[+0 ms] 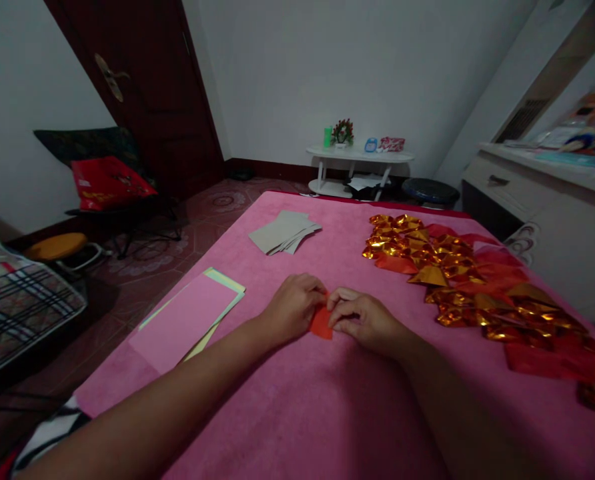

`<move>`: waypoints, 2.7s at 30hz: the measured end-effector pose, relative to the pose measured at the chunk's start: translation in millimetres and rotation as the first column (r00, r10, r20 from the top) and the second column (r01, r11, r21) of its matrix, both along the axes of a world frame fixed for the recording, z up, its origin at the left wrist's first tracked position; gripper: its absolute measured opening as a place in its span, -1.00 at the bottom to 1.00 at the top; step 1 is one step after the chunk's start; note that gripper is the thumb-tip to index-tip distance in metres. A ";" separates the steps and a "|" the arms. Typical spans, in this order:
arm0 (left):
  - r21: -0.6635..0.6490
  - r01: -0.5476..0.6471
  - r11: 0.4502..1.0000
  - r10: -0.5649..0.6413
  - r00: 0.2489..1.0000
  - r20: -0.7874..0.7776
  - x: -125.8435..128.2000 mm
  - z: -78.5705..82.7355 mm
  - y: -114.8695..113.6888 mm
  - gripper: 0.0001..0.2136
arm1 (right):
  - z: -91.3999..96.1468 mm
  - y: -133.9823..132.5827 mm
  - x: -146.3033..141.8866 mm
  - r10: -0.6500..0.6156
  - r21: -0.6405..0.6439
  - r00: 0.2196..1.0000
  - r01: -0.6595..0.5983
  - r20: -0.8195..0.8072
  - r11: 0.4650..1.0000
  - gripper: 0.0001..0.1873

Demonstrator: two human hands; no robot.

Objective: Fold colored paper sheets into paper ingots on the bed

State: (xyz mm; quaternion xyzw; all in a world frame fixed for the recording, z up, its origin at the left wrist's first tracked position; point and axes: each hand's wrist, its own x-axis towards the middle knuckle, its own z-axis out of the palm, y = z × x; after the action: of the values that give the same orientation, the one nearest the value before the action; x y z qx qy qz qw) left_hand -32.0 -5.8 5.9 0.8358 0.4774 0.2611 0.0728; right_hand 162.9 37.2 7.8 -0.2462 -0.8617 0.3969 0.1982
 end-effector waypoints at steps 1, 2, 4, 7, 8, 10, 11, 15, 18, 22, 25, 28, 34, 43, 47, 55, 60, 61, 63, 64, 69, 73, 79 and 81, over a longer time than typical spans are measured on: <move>-0.030 0.051 0.998 -0.053 0.998 -0.046 -1.4 2.8 -9.8 -0.81 | 1.4 -0.5 0.0 0.003 -0.020 1.000 -0.003 -0.002 1.000 -0.81; -0.054 0.085 0.995 -0.089 0.993 -0.079 -3.2 5.1 -19.3 -0.80 | 3.1 -1.0 0.0 0.008 -0.042 1.000 -0.008 -0.002 0.999 -0.79; -0.066 0.117 0.991 -0.124 0.986 -0.115 -7.8 7.5 -36.2 -0.77 | 6.2 -2.0 -0.1 0.019 -0.076 1.000 -0.018 0.009 0.997 -0.73; -0.039 0.135 0.990 -0.140 0.978 -0.154 -14.2 5.9 -53.2 -0.74 | 7.3 -2.7 -0.5 0.023 -0.085 0.999 -0.020 0.036 0.996 -0.68; -0.026 0.134 0.991 -0.136 0.978 -0.160 -15.6 4.7 -56.8 -0.73 | 6.4 -2.7 -0.7 0.018 -0.083 0.999 -0.014 0.041 0.996 -0.69; -0.003 0.119 0.993 -0.118 0.980 -0.159 -16.9 2.3 -62.0 -0.73 | 3.4 -2.4 -1.1 0.003 -0.071 0.999 0.000 0.039 0.997 -0.70; 0.009 0.106 0.994 -0.104 0.983 -0.152 -16.9 1.4 -63.9 -0.73 | 1.6 -2.2 -1.4 0.000 -0.062 0.999 0.002 0.033 0.998 -0.72; 0.051 0.070 0.996 -0.064 0.992 -0.111 -15.4 -0.9 -68.7 -0.72 | -2.8 -2.8 -3.5 -0.011 -0.027 1.000 0.011 0.003 1.000 -0.81; 0.066 0.067 0.996 -0.061 0.994 -0.091 -15.2 -1.9 -70.5 -0.71 | -2.7 -5.3 -6.4 -0.069 -0.013 0.998 0.069 0.003 0.998 -0.85; 0.065 0.054 0.996 -0.050 0.996 -0.068 -15.4 -3.5 -72.0 -0.73 | -1.8 -8.8 -11.8 -0.147 0.014 0.989 0.147 0.031 0.989 -0.88; 0.043 0.027 0.999 -0.025 0.999 -0.039 -14.5 -5.3 -72.6 -0.75 | -2.6 -10.5 -16.0 -0.221 0.077 0.972 0.214 0.086 0.974 -0.91; 0.054 0.009 0.998 -0.009 1.000 -0.014 -13.8 -7.5 -72.5 -0.75 | -4.2 -11.8 -19.6 -0.296 0.141 0.946 0.278 0.134 0.950 -0.92; 0.067 0.032 0.997 -0.028 0.998 -0.053 -15.3 -10.9 -71.9 -0.76 | -4.2 -14.7 -23.3 -0.351 0.217 0.922 0.313 0.165 0.925 -0.91; -0.011 0.071 0.997 -0.071 0.997 0.037 -18.5 -13.7 -74.0 -0.65 | -2.1 -16.4 -24.2 -0.347 0.213 0.921 0.308 0.177 0.927 -0.89; -0.019 0.067 0.998 -0.067 0.998 0.009 -16.6 -10.4 -73.0 -0.67 | -1.7 -17.7 -24.4 -0.360 0.228 0.913 0.315 0.192 0.921 -0.89; -0.001 0.049 0.999 -0.049 0.999 -0.001 -15.6 -10.5 -72.5 -0.70 | -1.6 -20.9 -26.5 -0.393 0.246 0.896 0.341 0.206 0.907 -0.89; -0.001 0.034 0.999 -0.034 0.999 -0.034 -12.6 -7.4 -71.8 -0.73 | -2.6 -22.1 -28.2 -0.417 0.271 0.887 0.359 0.200 0.893 -0.89; 0.009 0.027 1.000 -0.026 0.999 -0.044 -12.3 -7.3 -71.7 -0.73 | -2.6 -22.3 -28.5 -0.422 0.272 0.884 0.363 0.201 0.891 -0.89; 0.036 0.021 0.999 -0.019 0.998 -0.064 -12.2 -7.7 -71.3 -0.73 | -2.5 -22.6 -28.9 -0.428 0.271 0.881 0.370 0.202 0.889 -0.89; 0.050 0.024 0.998 -0.020 0.997 -0.074 -12.3 -8.0 -71.1 -0.73 | -2.3 -22.9 -29.1 -0.430 0.270 0.880 0.372 0.202 0.888 -0.90; 0.067 0.077 0.995 -0.068 0.989 -0.132 -13.2 -9.5 -70.2 -0.72 | -1.5 -24.4 -29.8 -0.444 0.263 0.870 0.386 0.215 0.884 -0.90; 0.055 0.076 0.996 -0.065 0.983 -0.171 -13.6 -10.6 -69.9 -0.71 | -3.2 -23.8 -29.5 -0.464 0.235 0.862 0.417 0.204 0.878 -0.93; 0.033 0.080 0.996 -0.073 0.982 -0.173 -13.2 -8.1 -70.5 -0.71 | -6.1 -21.2 -27.2 -0.457 0.150 0.871 0.435 0.179 0.888 -0.93; 0.010 0.081 0.997 -0.078 0.985 -0.152 -13.3 -6.9 -70.5 -0.71 | -5.9 -22.1 -27.2 -0.440 0.174 0.881 0.412 0.172 0.894 -0.91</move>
State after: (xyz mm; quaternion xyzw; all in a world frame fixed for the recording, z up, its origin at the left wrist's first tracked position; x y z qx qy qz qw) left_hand -45.2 -76.3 -1.1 0.8722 0.4457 0.1975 0.0400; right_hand 135.8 15.2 1.9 -0.4561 -0.8266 0.2574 0.2060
